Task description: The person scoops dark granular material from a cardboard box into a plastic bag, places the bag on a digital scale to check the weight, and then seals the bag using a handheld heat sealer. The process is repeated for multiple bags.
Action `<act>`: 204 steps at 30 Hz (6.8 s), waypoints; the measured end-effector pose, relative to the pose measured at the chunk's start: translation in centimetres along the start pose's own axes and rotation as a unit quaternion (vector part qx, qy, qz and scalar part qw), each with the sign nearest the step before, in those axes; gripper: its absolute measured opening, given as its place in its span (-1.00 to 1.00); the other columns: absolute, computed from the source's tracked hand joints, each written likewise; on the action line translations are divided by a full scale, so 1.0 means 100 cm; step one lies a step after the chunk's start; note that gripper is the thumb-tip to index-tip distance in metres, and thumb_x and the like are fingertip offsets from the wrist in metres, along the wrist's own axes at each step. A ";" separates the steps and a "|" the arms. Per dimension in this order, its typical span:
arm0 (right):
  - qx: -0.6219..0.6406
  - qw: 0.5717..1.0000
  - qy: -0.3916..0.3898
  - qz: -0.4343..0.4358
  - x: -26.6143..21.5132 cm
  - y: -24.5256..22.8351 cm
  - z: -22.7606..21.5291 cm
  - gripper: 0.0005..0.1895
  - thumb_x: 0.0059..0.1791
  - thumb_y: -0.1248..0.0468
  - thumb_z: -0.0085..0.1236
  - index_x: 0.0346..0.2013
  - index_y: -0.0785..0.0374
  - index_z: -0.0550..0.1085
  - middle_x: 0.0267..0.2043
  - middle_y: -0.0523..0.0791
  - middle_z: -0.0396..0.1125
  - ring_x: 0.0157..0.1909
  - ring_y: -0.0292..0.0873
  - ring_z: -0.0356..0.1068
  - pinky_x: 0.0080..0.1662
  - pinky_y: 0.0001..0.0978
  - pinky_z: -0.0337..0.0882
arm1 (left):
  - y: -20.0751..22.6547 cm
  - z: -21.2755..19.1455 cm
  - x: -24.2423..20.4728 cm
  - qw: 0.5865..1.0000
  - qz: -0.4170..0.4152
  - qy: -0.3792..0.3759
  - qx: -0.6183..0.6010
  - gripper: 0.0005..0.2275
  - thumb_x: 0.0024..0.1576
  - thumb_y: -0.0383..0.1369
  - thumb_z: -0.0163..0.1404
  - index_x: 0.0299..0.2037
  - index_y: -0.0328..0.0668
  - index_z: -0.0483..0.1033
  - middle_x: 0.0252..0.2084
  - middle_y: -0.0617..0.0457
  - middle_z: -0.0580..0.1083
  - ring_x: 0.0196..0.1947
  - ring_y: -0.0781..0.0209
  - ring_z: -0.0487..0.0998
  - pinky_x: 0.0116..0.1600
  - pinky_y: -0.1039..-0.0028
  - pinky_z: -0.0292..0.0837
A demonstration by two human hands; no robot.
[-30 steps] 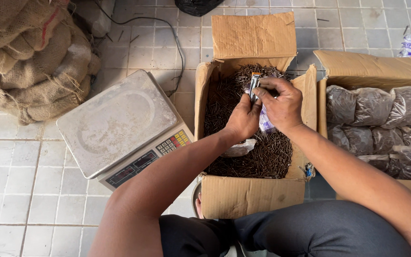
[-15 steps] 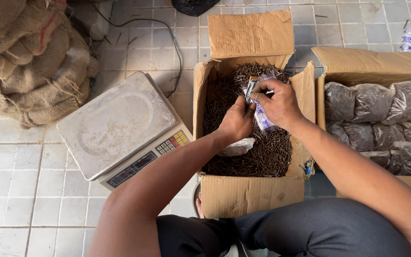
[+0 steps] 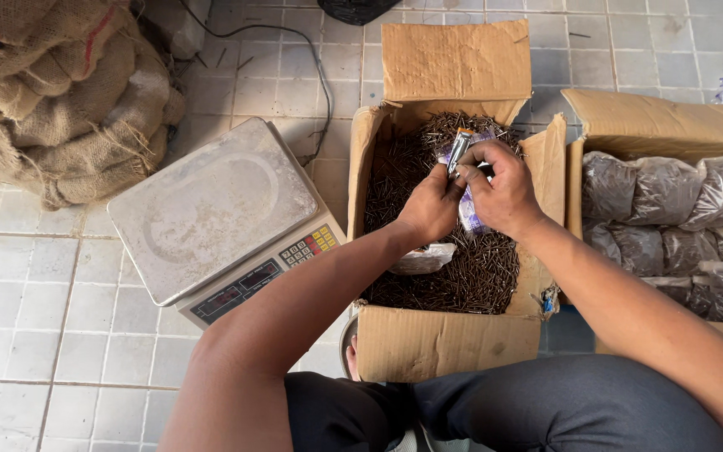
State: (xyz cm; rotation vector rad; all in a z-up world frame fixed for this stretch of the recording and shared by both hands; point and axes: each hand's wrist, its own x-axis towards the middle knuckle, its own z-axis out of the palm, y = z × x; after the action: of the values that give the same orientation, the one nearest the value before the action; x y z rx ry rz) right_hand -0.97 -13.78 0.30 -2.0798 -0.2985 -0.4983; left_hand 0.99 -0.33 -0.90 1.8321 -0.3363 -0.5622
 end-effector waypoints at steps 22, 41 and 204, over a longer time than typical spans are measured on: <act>0.029 0.997 -0.015 0.073 -0.006 0.018 -0.002 -0.97 -0.04 0.52 0.02 -0.32 0.43 0.37 -0.45 0.01 0.27 -0.36 -0.14 0.33 -0.29 -0.24 0.36 | 0.006 -0.007 0.010 0.995 -0.076 -0.065 0.019 -0.61 -0.08 -0.01 -0.15 -0.26 -0.16 0.27 -0.22 -0.20 0.41 -0.09 -0.12 0.43 -0.03 0.16 0.35; -0.015 0.999 0.029 -0.032 -0.006 -0.001 0.002 -0.98 -0.04 0.49 -0.02 -0.35 0.41 0.33 -0.34 0.04 0.27 -0.22 0.01 0.34 -0.20 -0.22 0.36 | -0.004 -0.002 0.026 0.958 -0.095 0.012 -0.269 -0.72 0.15 -0.17 -0.22 -0.40 -0.21 0.42 -0.58 -0.06 0.42 -0.64 0.25 0.34 -0.68 0.60 0.28; 0.279 0.917 0.138 0.247 -0.068 0.044 0.040 -0.73 -0.20 0.55 0.08 -0.22 0.36 0.40 -0.40 0.04 0.35 -0.35 -0.22 0.33 -0.22 -0.43 0.42 | -0.076 -0.002 0.027 0.935 -0.052 0.080 -0.343 -0.70 -0.12 -0.34 0.21 -0.54 -0.19 0.24 -0.69 0.09 0.25 -0.67 0.28 0.39 -0.69 0.67 0.21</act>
State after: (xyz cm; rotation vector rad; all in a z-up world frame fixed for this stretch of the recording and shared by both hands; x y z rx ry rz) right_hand -4.34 -12.77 -8.06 -1.4265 0.2335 -0.3361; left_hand 3.01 1.00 -8.57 1.2070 0.0736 -0.5145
